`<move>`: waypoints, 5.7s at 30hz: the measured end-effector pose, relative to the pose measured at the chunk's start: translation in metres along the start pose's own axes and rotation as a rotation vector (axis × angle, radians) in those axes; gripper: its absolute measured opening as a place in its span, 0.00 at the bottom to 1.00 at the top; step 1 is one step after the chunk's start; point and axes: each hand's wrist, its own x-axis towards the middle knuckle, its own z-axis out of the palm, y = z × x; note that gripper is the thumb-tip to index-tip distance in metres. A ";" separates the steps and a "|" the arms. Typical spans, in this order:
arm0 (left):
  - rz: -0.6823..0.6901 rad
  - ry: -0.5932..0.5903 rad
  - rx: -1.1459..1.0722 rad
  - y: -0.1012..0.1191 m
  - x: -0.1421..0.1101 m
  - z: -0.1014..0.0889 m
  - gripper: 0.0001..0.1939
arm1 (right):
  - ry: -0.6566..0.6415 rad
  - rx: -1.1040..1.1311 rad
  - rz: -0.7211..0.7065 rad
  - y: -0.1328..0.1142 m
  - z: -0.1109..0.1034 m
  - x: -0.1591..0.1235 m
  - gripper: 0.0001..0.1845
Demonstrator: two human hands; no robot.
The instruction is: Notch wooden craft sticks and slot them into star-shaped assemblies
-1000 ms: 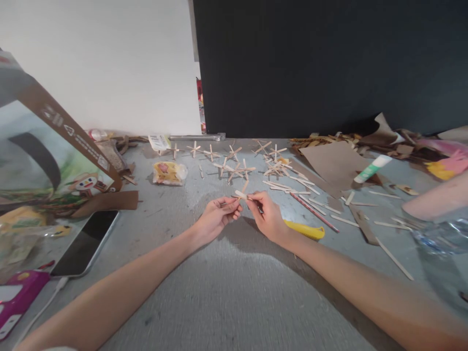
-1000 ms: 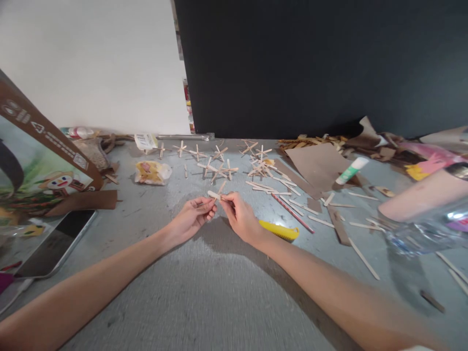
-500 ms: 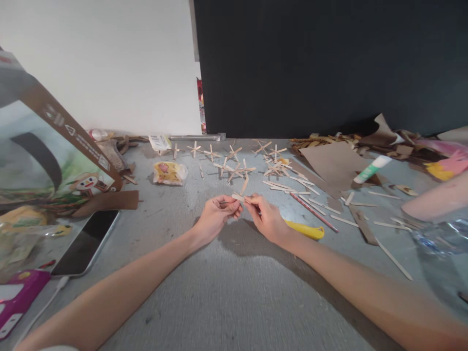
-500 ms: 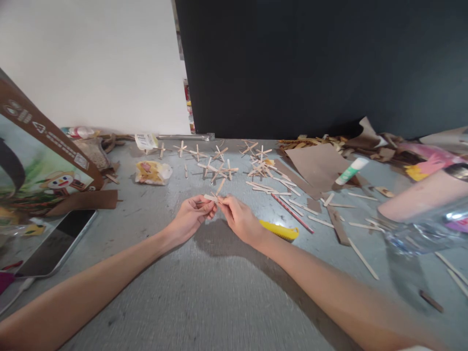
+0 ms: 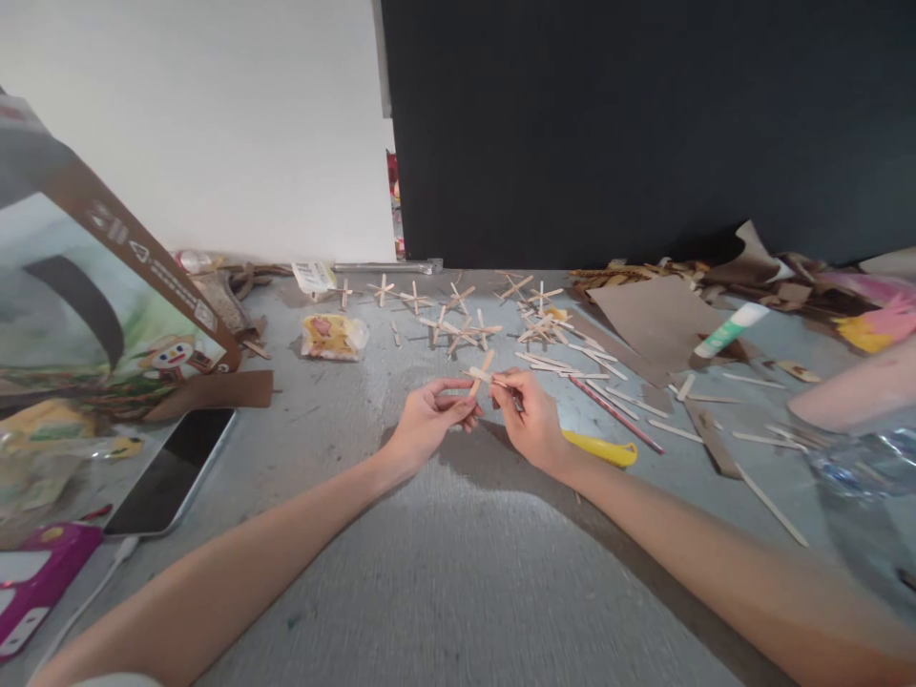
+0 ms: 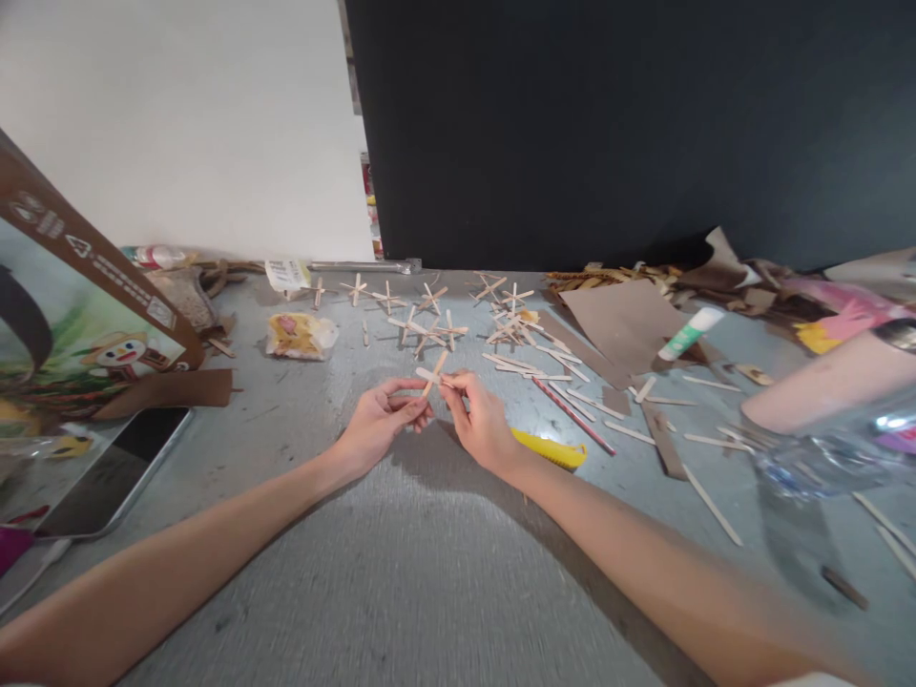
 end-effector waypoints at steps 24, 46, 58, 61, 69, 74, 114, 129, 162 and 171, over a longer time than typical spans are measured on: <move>-0.147 -0.099 -0.092 0.004 -0.002 -0.006 0.50 | -0.042 0.100 0.165 -0.001 -0.003 0.002 0.13; -0.031 -0.193 0.100 -0.002 -0.003 -0.004 0.51 | -0.198 0.104 0.037 -0.011 -0.011 0.010 0.15; -0.046 -0.083 0.006 -0.010 0.003 0.000 0.37 | -0.172 0.302 0.428 -0.018 -0.004 0.011 0.11; -0.013 -0.043 -0.018 -0.011 0.004 0.000 0.31 | -0.195 0.347 0.499 -0.022 -0.003 0.010 0.13; 0.008 -0.030 -0.007 -0.008 0.003 0.003 0.30 | -0.198 0.468 0.598 -0.026 0.001 0.009 0.16; 0.024 -0.047 0.022 -0.006 0.002 0.003 0.26 | -0.195 0.516 0.639 -0.027 0.002 0.009 0.16; -0.049 -0.232 -0.247 0.004 0.001 -0.005 0.39 | -0.120 0.685 0.732 -0.016 0.000 0.011 0.22; -0.023 -0.290 -0.036 -0.005 -0.001 -0.005 0.38 | -0.165 0.575 0.724 -0.015 -0.001 0.009 0.24; 0.021 -0.294 0.015 -0.008 -0.003 -0.004 0.35 | -0.254 0.506 0.727 -0.022 -0.007 0.014 0.27; 0.037 -0.198 -0.067 -0.006 -0.003 0.003 0.25 | -0.154 0.413 0.623 -0.028 -0.003 0.009 0.24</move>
